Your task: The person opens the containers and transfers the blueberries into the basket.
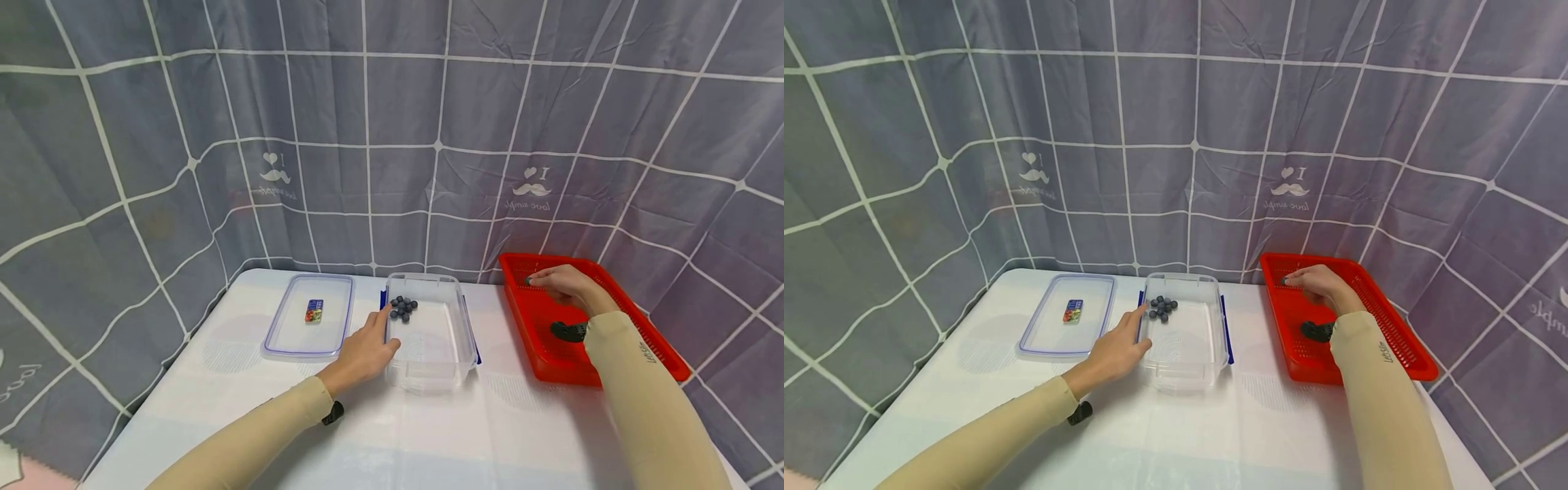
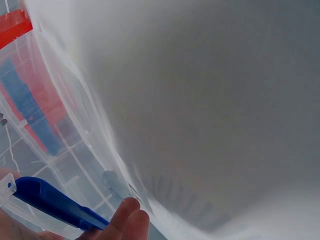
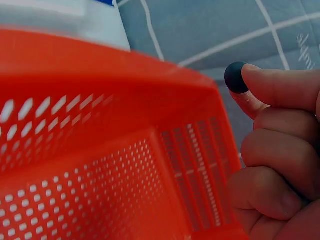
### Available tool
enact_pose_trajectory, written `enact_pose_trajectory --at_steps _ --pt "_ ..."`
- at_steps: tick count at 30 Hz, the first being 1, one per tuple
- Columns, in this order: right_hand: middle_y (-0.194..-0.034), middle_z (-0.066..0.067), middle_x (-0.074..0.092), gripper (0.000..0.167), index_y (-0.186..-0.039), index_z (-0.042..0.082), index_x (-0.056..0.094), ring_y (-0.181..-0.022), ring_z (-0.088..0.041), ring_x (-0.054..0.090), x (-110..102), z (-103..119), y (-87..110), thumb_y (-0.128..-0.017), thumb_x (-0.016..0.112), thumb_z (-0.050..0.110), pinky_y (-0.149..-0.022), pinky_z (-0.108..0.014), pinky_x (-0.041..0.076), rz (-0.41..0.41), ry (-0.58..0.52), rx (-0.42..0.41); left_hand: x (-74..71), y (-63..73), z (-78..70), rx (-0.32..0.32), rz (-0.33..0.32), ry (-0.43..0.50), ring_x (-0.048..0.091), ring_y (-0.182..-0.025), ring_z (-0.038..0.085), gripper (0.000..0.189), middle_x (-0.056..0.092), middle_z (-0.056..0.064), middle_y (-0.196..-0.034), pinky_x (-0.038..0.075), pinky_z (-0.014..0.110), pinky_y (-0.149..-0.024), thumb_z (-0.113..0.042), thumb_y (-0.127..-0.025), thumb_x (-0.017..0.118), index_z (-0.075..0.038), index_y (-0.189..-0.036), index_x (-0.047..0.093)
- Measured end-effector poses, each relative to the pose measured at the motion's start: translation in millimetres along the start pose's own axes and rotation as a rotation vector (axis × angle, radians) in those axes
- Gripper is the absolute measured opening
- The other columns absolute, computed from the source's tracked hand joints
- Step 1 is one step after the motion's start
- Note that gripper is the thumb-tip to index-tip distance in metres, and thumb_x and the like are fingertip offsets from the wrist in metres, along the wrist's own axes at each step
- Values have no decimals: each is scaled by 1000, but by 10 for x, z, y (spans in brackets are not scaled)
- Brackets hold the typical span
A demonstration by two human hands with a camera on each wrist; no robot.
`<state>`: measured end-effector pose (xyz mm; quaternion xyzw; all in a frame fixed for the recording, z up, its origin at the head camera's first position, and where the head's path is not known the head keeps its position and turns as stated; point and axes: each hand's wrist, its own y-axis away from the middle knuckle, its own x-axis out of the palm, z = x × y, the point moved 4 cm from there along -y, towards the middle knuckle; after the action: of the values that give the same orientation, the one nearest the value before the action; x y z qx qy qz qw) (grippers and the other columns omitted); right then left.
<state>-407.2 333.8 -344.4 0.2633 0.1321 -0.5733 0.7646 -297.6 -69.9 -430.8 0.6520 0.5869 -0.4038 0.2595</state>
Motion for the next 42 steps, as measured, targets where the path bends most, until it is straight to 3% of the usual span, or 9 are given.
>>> enact_pose_trajectory --at_steps 15,18,20,23,26,34,36,39,42 --pt "-51 8 36 48 -134 -11 56 -47 -8 31 -156 -395 9 -98 60 20 -49 -25 32 -60 39 69 -6 -21 -3 3 -5 -9 65 -91 31 76 45 11 -150 50 45 -71 -36 -94 52 -15 -161 24" --pt "-51 7 35 29 -115 0 71 -48 -9 30 -182 -465 11 -97 62 20 -49 -26 32 -77 28 95 0 -24 3 0 -3 -11 65 -89 30 76 45 11 -150 50 45 -70 -36 -94 53 -16 -161 23" --pt "-50 7 35 18 -88 11 74 -48 -9 30 -186 -497 18 -97 63 22 -50 -26 32 -77 32 115 8 -29 10 -5 -1 -13 64 -87 29 76 45 10 -150 49 44 -70 -36 -94 53 -17 -161 23" --pt "-49 7 33 39 -58 22 56 -48 -10 29 -190 -546 27 -96 63 24 -50 -26 32 -86 37 154 17 -29 17 -14 3 -18 64 -87 28 76 45 9 -150 50 44 -71 -38 -94 52 -18 -162 23" --pt "-49 7 33 47 -52 26 46 -48 -10 29 -193 -576 40 -96 63 26 -50 -25 32 -88 49 167 24 -27 20 -16 4 -19 64 -88 28 76 44 9 -151 50 44 -73 -39 -94 51 -19 -162 23" --pt "-50 6 32 50 -53 23 38 -48 -11 29 -204 -582 73 -97 60 27 -51 -26 33 -90 62 162 26 -21 14 -16 2 -7 64 -89 30 76 43 10 -152 49 45 -72 -36 -95 52 -18 -162 22" --pt "-50 6 33 41 -59 19 48 -48 -11 31 -190 -549 60 -97 60 27 -51 -26 34 -91 75 145 30 -20 17 -18 2 -11 64 -89 30 75 43 9 -152 49 45 -72 -37 -95 52 -19 -162 22" --pt "-50 6 36 28 -94 1 71 -47 -11 32 -155 -470 28 -97 60 27 -49 -26 34 -96 94 107 32 -19 21 -17 2 -17 64 -88 30 76 43 9 -152 50 44 -72 -38 -94 51 -19 -162 22" --pt "-51 7 36 55 -138 -10 54 -46 -10 32 -106 -368 -1 -98 60 27 -48 -26 34 -94 109 69 34 -15 24 -16 4 -12 64 -86 29 76 43 10 -152 49 44 -71 -37 -95 52 -18 -162 22"
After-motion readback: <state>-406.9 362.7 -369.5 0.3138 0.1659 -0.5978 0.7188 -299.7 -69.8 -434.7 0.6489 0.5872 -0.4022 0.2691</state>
